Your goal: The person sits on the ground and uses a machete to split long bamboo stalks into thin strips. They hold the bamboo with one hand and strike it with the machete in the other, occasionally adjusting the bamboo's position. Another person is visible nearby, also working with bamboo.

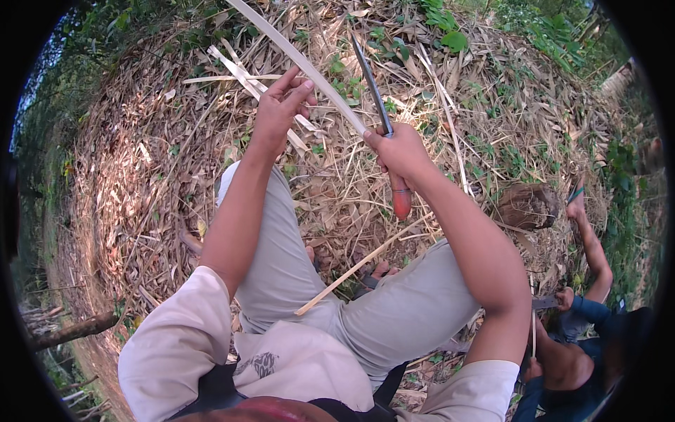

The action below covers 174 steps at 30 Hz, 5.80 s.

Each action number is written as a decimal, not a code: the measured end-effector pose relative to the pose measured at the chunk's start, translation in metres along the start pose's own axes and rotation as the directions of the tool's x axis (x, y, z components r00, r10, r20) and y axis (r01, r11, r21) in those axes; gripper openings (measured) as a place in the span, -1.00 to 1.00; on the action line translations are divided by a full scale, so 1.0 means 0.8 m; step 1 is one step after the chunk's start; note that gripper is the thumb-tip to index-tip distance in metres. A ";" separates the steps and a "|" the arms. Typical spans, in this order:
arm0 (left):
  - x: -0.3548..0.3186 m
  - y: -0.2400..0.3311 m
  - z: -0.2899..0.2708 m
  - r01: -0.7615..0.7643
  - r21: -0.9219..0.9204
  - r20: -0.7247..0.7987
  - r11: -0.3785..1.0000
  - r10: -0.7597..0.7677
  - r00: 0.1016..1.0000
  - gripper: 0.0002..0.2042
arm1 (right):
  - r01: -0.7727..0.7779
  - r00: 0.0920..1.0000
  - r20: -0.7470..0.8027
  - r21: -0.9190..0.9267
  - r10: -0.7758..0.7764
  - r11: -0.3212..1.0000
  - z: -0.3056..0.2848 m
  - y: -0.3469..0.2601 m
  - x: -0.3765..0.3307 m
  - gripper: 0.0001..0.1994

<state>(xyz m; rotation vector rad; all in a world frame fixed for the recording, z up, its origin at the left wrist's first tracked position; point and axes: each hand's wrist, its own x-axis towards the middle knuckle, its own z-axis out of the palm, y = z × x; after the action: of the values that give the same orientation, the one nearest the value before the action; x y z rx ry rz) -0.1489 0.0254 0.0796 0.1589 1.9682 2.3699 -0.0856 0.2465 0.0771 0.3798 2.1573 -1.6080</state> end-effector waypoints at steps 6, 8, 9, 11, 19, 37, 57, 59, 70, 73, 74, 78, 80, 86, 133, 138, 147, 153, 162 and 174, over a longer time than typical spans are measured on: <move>-0.001 -0.003 -0.002 -0.013 -0.042 -0.012 0.999 0.013 1.000 -0.51 | 0.018 1.000 -0.020 0.049 -0.017 0.999 0.004 -0.005 -0.006 -0.79; 0.001 -0.006 -0.003 -0.021 -0.059 -0.015 0.998 0.020 1.000 -0.57 | 0.024 0.999 -0.038 0.082 -0.021 0.996 0.006 -0.005 -0.006 -0.80; 0.002 -0.008 -0.003 -0.020 -0.071 -0.014 0.997 0.019 1.000 -0.58 | 0.018 0.999 -0.034 0.102 -0.014 0.995 0.005 -0.003 -0.004 -0.82; 0.002 -0.008 -0.002 -0.015 -0.081 -0.025 0.997 0.013 1.000 -0.59 | 0.010 1.000 -0.025 0.094 -0.008 0.996 0.002 -0.003 -0.002 -0.83; 0.006 -0.004 -0.018 0.041 -0.101 -0.183 0.994 -0.059 0.981 -0.55 | -0.022 0.999 -0.029 0.138 0.026 0.990 0.007 -0.011 -0.004 -0.82; 0.012 -0.014 -0.029 0.348 -0.180 -0.188 0.920 -0.380 0.906 -0.82 | 0.264 0.963 -0.149 0.373 -0.223 0.890 -0.028 -0.019 0.001 -0.78; 0.007 -0.048 0.022 -0.554 0.743 0.546 0.375 0.140 0.826 -0.86 | 0.066 0.984 -0.171 0.573 0.041 0.817 -0.105 -0.012 0.005 -0.72; 0.009 -0.054 0.030 -0.493 0.721 0.529 0.486 0.072 0.845 -0.87 | 0.037 0.976 -0.191 0.608 0.101 0.793 -0.111 -0.010 0.010 -0.69; 0.010 -0.084 0.065 -0.436 0.751 0.505 0.496 -0.006 0.863 -0.84 | -0.019 0.903 -0.393 0.366 0.173 0.931 -0.182 0.006 0.014 -0.77; 0.008 -0.098 0.082 -0.476 0.726 0.566 0.496 -0.038 0.823 -0.84 | 0.033 0.946 -0.274 0.616 0.175 0.787 -0.204 0.030 -0.010 -0.78; 0.003 -0.102 0.096 -0.498 0.684 0.613 0.533 -0.050 0.788 -0.85 | 0.045 0.961 -0.220 0.716 0.165 0.696 -0.212 0.049 -0.025 -0.77; -0.017 -0.123 0.133 -0.542 0.601 0.721 0.588 -0.106 0.685 -0.83 | 0.089 0.987 -0.135 0.913 0.089 0.397 -0.177 0.140 -0.099 -0.58; -0.023 -0.141 0.158 -0.521 0.616 0.726 0.591 -0.170 0.666 -0.82 | 0.096 0.965 -0.177 0.925 0.193 0.368 -0.149 0.181 -0.144 -0.59; -0.037 -0.172 0.279 -0.562 0.546 0.788 0.621 -0.152 0.597 -0.76 | -0.036 0.704 -0.461 0.735 0.539 0.677 -0.143 0.277 -0.230 -0.76; 0.015 -0.288 0.525 -0.782 0.485 0.871 0.391 -0.138 0.471 -0.76 | -0.514 0.228 -0.938 -0.343 -0.260 0.787 -0.301 0.362 -0.192 -0.68; 0.016 -0.297 0.514 -0.782 0.463 0.876 0.416 -0.083 0.475 -0.77 | -0.494 0.280 -0.959 -0.113 0.035 0.862 -0.291 0.368 -0.169 -0.57; 0.017 -0.299 0.513 -0.747 0.522 0.849 0.413 -0.162 0.504 -0.73 | -0.171 0.146 -0.945 -0.316 -0.294 0.933 -0.295 0.270 -0.203 -0.65; 0.008 -0.302 0.521 -0.758 0.505 0.859 0.412 -0.153 0.489 -0.70 | -0.439 0.230 -0.947 -0.307 -0.224 0.844 -0.313 0.350 -0.185 -0.62; 0.012 -0.306 0.518 -0.772 0.482 0.871 0.416 -0.128 0.475 -0.70 | -0.429 0.344 -0.938 -0.112 0.047 0.896 -0.323 0.365 -0.176 -0.57; 0.010 -0.317 0.520 -0.761 0.470 0.875 0.447 -0.123 0.468 -0.73 | -0.579 0.333 -0.942 -0.178 0.031 0.796 -0.333 0.366 -0.173 -0.56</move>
<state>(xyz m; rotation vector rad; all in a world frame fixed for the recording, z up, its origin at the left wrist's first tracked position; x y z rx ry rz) -0.1141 0.4793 -0.0942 1.6065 2.3231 0.6617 0.1234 0.5911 -0.0374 1.7575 2.8276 -0.4675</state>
